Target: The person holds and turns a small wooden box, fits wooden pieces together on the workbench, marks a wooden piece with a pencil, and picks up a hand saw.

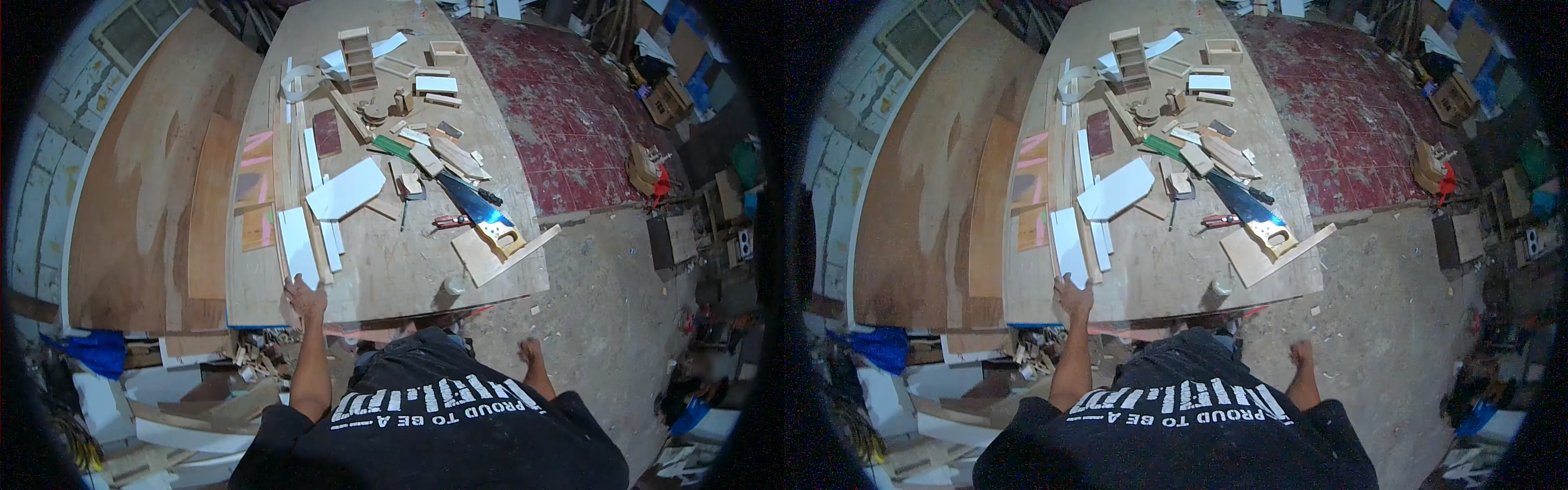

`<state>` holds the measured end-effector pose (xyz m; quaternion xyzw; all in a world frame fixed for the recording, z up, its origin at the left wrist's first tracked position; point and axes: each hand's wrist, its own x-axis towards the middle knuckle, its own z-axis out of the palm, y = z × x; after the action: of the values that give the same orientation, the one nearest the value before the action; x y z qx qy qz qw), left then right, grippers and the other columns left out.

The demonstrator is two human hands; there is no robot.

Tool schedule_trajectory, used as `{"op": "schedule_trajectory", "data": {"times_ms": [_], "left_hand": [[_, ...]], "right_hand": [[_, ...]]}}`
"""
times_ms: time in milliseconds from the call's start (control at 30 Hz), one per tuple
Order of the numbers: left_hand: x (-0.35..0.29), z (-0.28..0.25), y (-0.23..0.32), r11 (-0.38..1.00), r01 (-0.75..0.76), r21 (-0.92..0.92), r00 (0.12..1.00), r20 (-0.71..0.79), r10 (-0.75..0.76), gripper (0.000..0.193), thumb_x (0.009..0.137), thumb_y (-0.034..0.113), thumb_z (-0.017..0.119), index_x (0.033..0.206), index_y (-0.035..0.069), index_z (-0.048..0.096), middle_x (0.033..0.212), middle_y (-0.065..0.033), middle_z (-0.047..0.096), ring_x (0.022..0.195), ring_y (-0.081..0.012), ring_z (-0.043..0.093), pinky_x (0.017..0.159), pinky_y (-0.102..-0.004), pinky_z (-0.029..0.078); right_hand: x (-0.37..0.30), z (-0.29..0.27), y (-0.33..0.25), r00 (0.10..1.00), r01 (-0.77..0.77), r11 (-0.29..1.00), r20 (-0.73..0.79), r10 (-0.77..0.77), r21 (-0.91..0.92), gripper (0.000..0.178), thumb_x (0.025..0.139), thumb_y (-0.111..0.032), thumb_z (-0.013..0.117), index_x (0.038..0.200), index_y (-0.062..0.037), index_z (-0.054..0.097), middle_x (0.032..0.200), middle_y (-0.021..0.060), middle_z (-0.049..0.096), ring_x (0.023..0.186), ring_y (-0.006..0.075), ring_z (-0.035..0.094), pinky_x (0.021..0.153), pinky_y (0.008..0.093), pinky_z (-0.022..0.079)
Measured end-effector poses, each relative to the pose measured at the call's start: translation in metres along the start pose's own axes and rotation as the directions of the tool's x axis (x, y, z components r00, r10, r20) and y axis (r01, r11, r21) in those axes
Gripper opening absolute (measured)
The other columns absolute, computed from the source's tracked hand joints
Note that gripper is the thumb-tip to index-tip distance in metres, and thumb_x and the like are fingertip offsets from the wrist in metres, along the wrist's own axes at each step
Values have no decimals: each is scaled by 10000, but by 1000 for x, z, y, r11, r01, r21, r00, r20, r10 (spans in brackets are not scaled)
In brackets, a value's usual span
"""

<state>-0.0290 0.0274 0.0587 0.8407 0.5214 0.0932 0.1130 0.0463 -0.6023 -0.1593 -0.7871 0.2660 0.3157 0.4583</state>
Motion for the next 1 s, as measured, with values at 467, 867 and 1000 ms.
{"op": "schedule_trajectory", "data": {"times_ms": [467, 867, 1000], "left_hand": [[106, 28, 11, 990, -87, -112, 968, 223, 111, 918, 769, 293, 759, 1507, 118, 242, 1568, -210, 164, 1411, -452, 214, 1103, -635, 224], [134, 31, 48, 994, -76, 80, 803, 596, 13, 1373, 638, 543, 831, 1540, 274, -168, 1572, -178, -283, 1401, -511, -263, 1046, -771, -24], [151, 47, 30, 998, -40, 46, 790, 613, 4, 1427, 611, 539, 856, 1518, 292, -219, 1546, -173, -344, 1381, -497, -317, 1028, -781, -26]], "right_hand": [[-235, -68, 162, 987, 160, 985, 19, -162, 67, 273, 856, -319, 650, 813, -52, 690, 680, 92, 632, 696, 228, 635, 604, 381, 503], [-204, 107, -370, 761, 512, 804, 594, -261, -303, 342, 885, -312, 705, 1022, 1, 690, 928, 79, 686, 915, 166, 617, 854, 332, 482], [-158, 203, -464, 559, 802, 527, 666, -494, -283, 490, 817, -258, 760, 1199, 3, 598, 1125, 149, 648, 1045, 238, 625, 904, 342, 503]]}}
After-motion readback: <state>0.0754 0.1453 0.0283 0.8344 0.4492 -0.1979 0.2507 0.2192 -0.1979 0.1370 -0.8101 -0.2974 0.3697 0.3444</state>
